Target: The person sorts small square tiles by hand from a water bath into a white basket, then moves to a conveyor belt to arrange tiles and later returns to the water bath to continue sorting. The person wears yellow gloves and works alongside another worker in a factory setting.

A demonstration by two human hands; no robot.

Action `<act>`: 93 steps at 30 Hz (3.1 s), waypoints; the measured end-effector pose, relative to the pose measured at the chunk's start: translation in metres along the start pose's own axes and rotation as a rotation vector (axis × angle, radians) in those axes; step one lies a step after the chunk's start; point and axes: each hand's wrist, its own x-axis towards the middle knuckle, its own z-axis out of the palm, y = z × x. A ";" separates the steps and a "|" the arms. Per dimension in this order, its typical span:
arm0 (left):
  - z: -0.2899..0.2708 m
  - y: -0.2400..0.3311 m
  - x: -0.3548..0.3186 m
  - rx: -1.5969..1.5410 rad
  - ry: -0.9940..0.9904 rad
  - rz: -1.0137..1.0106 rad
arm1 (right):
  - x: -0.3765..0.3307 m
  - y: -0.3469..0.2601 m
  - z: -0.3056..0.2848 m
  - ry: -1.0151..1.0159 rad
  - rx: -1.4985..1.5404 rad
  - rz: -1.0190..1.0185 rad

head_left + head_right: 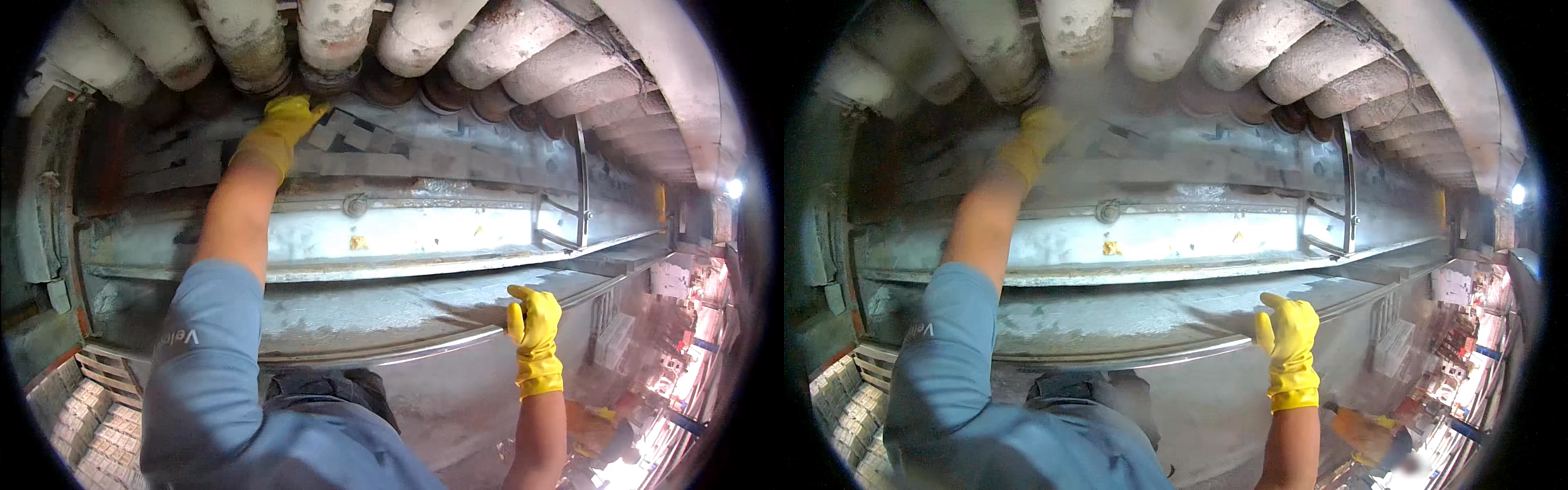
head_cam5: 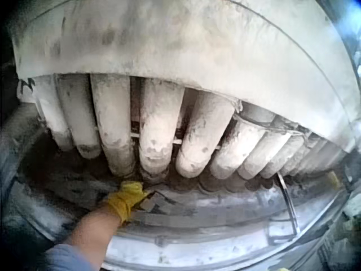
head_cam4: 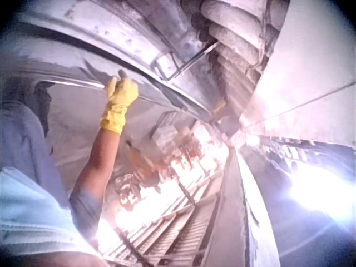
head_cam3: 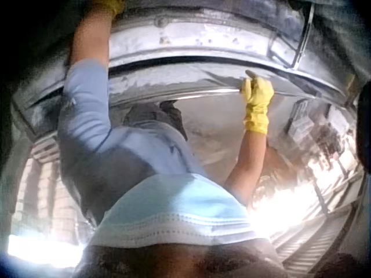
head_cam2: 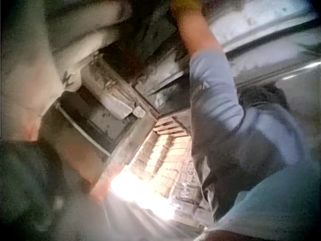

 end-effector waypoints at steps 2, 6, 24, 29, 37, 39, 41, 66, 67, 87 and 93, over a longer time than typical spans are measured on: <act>-0.016 0.009 0.002 -0.049 -0.014 -0.034 | 0.003 0.000 -0.002 -0.015 -0.003 0.008; -0.014 -0.004 0.010 -0.011 0.013 0.011 | 0.004 0.001 -0.001 0.003 0.022 -0.012; 0.048 -0.010 -0.072 0.101 0.440 0.115 | -0.001 0.002 -0.001 -0.005 -0.013 -0.023; 0.059 -0.021 -0.085 0.073 0.484 0.130 | -0.002 0.003 0.001 0.022 0.030 -0.004; 0.049 -0.091 -0.116 0.073 0.381 -0.153 | -0.003 -0.004 0.002 0.046 0.028 0.024; 0.029 -0.058 -0.129 0.046 0.248 -0.238 | -0.009 -0.003 0.004 0.036 0.026 0.024; 0.028 -0.052 -0.132 0.046 0.195 -0.254 | -0.005 -0.001 0.003 0.051 0.036 0.014; 0.043 -0.088 -0.170 0.029 0.098 -0.213 | -0.005 0.005 0.010 0.140 0.024 -0.026; 0.043 -0.094 -0.170 0.029 0.073 -0.176 | -0.008 0.005 0.010 0.130 0.019 -0.009; -0.030 -0.201 -0.455 -0.098 0.548 -0.369 | 0.000 0.009 0.018 0.212 -0.043 -0.065; -0.039 -0.199 -0.430 0.090 0.442 -0.567 | 0.006 -0.002 0.012 0.182 0.153 -0.034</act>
